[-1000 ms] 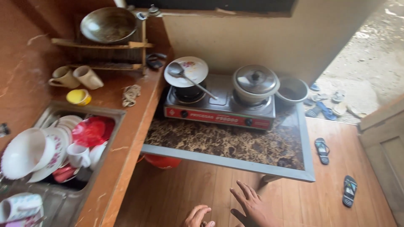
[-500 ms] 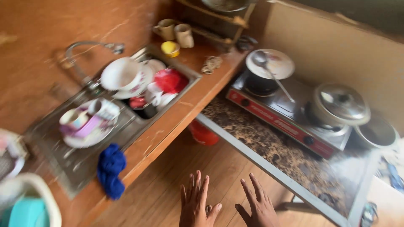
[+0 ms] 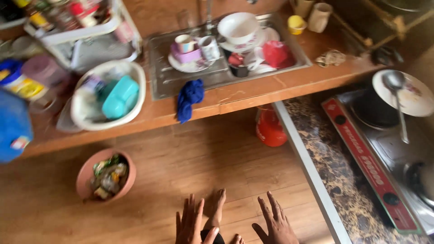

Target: The person prepares a banana blossom by peeling off the outer purple layers, removing the small flowers, and then slicing the tender inner core into a bowl of water.

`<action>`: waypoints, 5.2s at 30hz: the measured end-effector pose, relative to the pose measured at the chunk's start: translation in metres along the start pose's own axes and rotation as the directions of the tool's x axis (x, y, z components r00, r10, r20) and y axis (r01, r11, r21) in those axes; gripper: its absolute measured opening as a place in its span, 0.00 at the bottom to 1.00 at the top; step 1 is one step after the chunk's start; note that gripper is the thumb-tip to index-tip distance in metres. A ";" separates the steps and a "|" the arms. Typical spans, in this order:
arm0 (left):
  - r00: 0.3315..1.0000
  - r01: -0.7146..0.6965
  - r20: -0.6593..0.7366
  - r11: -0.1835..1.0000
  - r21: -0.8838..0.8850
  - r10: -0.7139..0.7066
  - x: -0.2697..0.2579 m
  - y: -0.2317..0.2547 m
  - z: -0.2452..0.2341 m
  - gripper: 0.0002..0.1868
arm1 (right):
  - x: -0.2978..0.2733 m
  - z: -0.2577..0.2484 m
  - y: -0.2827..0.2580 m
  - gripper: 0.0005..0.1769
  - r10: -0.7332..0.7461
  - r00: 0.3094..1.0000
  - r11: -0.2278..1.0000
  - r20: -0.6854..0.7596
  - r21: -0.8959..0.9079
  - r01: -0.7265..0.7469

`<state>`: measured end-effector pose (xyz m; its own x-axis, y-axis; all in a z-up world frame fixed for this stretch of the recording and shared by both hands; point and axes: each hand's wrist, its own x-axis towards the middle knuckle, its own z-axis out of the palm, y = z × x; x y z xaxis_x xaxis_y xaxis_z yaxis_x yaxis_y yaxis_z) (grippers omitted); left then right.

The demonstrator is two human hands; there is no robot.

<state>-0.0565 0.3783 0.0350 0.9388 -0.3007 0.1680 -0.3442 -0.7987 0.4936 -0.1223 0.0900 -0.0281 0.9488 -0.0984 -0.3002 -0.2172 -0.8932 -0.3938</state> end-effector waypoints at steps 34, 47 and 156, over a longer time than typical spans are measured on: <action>0.625 0.713 -0.294 0.682 -0.162 -0.723 -0.277 -0.294 -0.289 0.45 | 0.010 0.113 -0.605 0.43 -0.853 0.467 0.494 0.234 0.075 0.866; 0.421 0.709 -0.673 0.684 -0.174 -0.608 -0.277 -0.417 -0.304 0.38 | 0.076 0.166 -0.775 0.41 -0.841 0.427 0.491 0.332 0.137 0.860; 0.995 0.050 0.095 0.990 -0.135 -0.037 0.273 -0.929 -0.556 0.66 | 0.311 0.332 -1.094 0.16 0.505 0.799 0.719 -0.325 0.671 -0.181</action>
<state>0.5274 1.3279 0.0972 0.9453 -0.3191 0.0674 -0.2917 -0.7349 0.6122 0.3342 1.1823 0.0212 0.7231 -0.6727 -0.1565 -0.4821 -0.3293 -0.8119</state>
